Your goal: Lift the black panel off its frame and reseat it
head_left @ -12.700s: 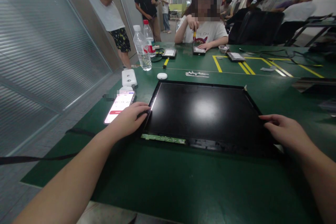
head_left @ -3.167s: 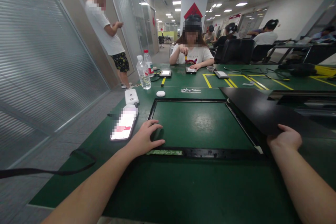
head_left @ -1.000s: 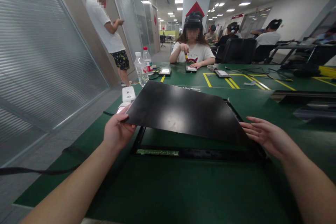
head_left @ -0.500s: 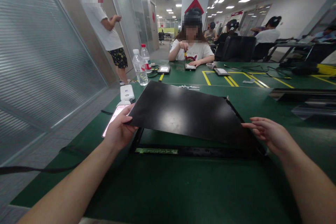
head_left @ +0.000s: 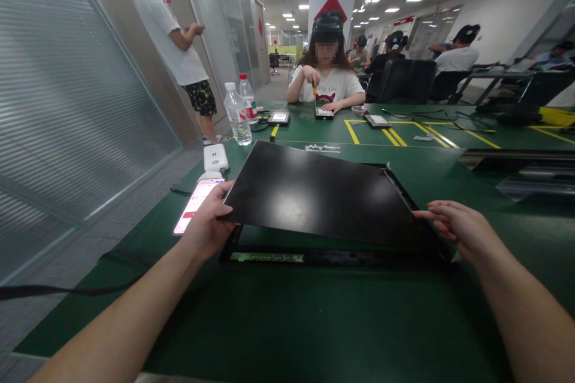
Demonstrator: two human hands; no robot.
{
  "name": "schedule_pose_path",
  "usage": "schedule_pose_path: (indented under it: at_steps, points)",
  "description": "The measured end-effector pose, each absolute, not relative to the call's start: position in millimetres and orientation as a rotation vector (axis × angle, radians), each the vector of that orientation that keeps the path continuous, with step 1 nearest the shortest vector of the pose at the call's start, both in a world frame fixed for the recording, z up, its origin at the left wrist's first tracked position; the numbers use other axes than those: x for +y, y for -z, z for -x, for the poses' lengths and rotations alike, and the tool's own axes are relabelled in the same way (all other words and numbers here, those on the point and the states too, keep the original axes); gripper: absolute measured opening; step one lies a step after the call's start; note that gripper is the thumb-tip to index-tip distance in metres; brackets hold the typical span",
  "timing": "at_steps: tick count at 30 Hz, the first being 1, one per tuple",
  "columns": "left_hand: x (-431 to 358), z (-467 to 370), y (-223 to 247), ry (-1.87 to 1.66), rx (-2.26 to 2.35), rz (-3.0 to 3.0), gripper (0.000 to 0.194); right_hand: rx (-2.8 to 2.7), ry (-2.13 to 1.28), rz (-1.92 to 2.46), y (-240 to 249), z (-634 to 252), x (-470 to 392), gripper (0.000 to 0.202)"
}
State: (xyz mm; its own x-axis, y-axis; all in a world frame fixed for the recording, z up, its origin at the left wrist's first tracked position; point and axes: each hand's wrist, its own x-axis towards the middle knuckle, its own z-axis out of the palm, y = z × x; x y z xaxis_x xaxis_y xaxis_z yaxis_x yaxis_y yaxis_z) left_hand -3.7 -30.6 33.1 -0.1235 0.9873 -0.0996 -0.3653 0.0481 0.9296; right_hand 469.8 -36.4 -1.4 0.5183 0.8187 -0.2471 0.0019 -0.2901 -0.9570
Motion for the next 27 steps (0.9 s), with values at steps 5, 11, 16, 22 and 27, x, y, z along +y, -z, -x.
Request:
schedule_pose_path:
  at_steps: [5, 11, 16, 22, 27]
  points:
    - [-30, 3, -31, -1.404, 1.099, -0.8, 0.057, -0.718, -0.922, 1.659, 4, -474, -36, 0.023]
    - [-32, 0, -33, -1.396, 1.089, -0.8, 0.052, -0.704, -0.908, 1.648, 5, -473, -37, 0.023]
    - [-32, -1, -31, -1.38, 1.074, -0.813, 0.048, -0.71, -0.895, 1.669, 5, -473, -36, 0.023]
    - [-31, 1, -28, -1.361, 1.057, -0.836, 0.052, -0.722, -0.908, 1.661, 2, -473, -38, 0.019]
    - [-31, 2, -26, -1.361, 1.06, -0.845, 0.052, -0.683, -0.905, 1.678, -8, -465, -40, 0.015]
